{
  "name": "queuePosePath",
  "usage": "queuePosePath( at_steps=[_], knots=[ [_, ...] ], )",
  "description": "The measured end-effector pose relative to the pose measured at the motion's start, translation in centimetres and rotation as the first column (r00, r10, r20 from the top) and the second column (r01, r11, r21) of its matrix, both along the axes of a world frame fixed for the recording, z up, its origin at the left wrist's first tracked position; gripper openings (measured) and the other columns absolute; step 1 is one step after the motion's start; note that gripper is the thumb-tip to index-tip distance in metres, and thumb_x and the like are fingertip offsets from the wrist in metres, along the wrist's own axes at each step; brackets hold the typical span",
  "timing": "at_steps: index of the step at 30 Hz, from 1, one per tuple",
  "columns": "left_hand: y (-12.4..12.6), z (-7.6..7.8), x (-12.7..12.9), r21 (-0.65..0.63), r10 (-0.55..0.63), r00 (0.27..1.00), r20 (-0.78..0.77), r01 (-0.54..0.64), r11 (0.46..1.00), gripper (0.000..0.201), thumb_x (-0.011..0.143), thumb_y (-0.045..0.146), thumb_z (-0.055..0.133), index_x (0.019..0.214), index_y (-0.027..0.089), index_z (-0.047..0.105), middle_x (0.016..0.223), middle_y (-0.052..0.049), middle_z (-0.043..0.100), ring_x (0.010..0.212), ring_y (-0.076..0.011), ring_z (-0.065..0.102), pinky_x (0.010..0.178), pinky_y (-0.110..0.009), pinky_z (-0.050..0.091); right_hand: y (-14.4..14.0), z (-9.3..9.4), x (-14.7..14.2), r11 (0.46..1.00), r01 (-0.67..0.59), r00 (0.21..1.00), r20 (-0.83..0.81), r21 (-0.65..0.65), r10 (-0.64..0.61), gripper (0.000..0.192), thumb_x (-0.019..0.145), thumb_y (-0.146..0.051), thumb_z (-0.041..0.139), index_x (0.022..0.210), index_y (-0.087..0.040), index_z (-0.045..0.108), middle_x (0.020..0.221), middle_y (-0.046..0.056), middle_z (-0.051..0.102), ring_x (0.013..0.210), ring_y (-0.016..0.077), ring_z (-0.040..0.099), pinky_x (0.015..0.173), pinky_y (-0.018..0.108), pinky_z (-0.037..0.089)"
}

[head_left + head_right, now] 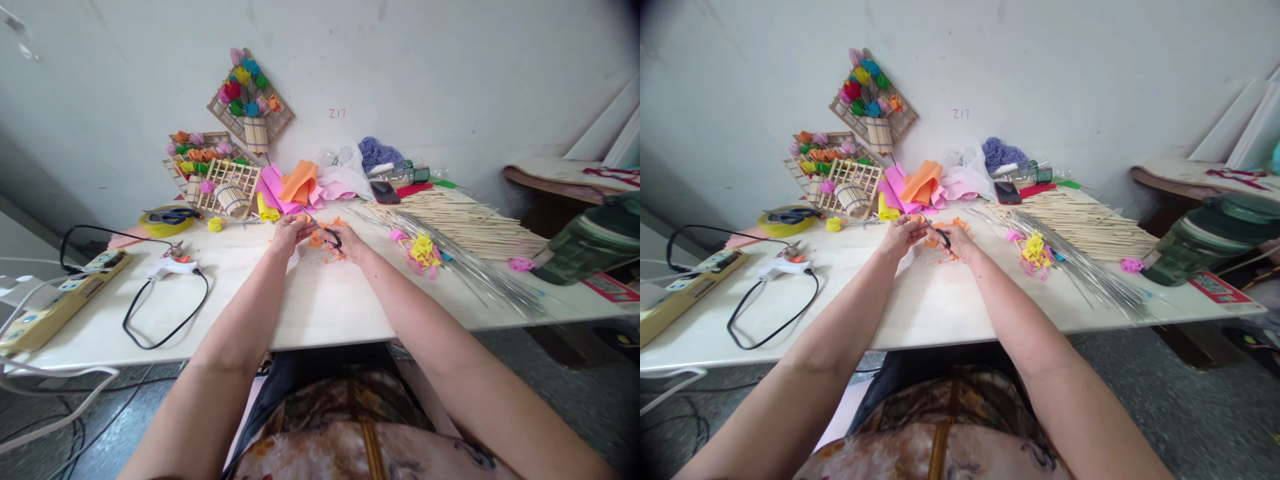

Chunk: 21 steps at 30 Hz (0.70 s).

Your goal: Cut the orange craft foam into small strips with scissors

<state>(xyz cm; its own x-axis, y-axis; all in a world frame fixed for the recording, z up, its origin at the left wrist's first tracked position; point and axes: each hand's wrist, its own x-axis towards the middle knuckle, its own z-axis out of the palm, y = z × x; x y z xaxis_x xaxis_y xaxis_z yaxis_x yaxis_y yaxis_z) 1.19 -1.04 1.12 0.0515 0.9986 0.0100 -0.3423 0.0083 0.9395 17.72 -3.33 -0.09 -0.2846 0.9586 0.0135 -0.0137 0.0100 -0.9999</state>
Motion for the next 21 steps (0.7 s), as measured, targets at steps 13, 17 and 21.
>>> queuePosePath(
  at_steps=[13,17,21],
  knots=[
    [0.4,-0.6,-0.3,-0.006,-0.004,0.997,0.077,0.004,1.000,0.006,0.079,0.015,0.072,0.084,0.014,0.068,0.090,-0.007,0.077,0.080,-0.0162,0.075,0.080,-0.027,0.056,0.3,0.8,-0.1,0.962,0.269,0.956,-0.138,0.054,-0.259,0.016,0.074,-0.021,0.074,0.071,-0.017,0.058,0.050,-0.007,0.050,0.040,0.0063,0.040,0.039,0.019,0.034],
    [0.6,-0.5,-0.6,-0.007,0.017,0.997,0.081,-0.016,1.000,0.013,0.077,0.017,0.075,0.088,0.015,0.070,0.095,-0.008,0.078,0.086,-0.0191,0.075,0.085,-0.030,0.055,0.7,0.6,0.0,0.964,0.262,0.958,-0.134,0.038,-0.255,0.017,0.068,-0.016,0.076,0.079,-0.016,0.062,0.056,-0.006,0.055,0.042,0.0069,0.044,0.041,0.020,0.037],
    [0.9,-0.5,-0.7,0.001,0.020,0.997,0.076,-0.020,1.000,0.012,0.076,0.018,0.077,0.085,0.014,0.071,0.088,-0.007,0.076,0.079,-0.0168,0.074,0.084,-0.030,0.055,0.9,0.5,0.4,0.963,0.264,0.958,-0.130,0.062,-0.254,0.021,0.068,-0.019,0.076,0.084,-0.016,0.063,0.063,-0.005,0.057,0.044,0.0061,0.044,0.044,0.021,0.039]
  ],
)
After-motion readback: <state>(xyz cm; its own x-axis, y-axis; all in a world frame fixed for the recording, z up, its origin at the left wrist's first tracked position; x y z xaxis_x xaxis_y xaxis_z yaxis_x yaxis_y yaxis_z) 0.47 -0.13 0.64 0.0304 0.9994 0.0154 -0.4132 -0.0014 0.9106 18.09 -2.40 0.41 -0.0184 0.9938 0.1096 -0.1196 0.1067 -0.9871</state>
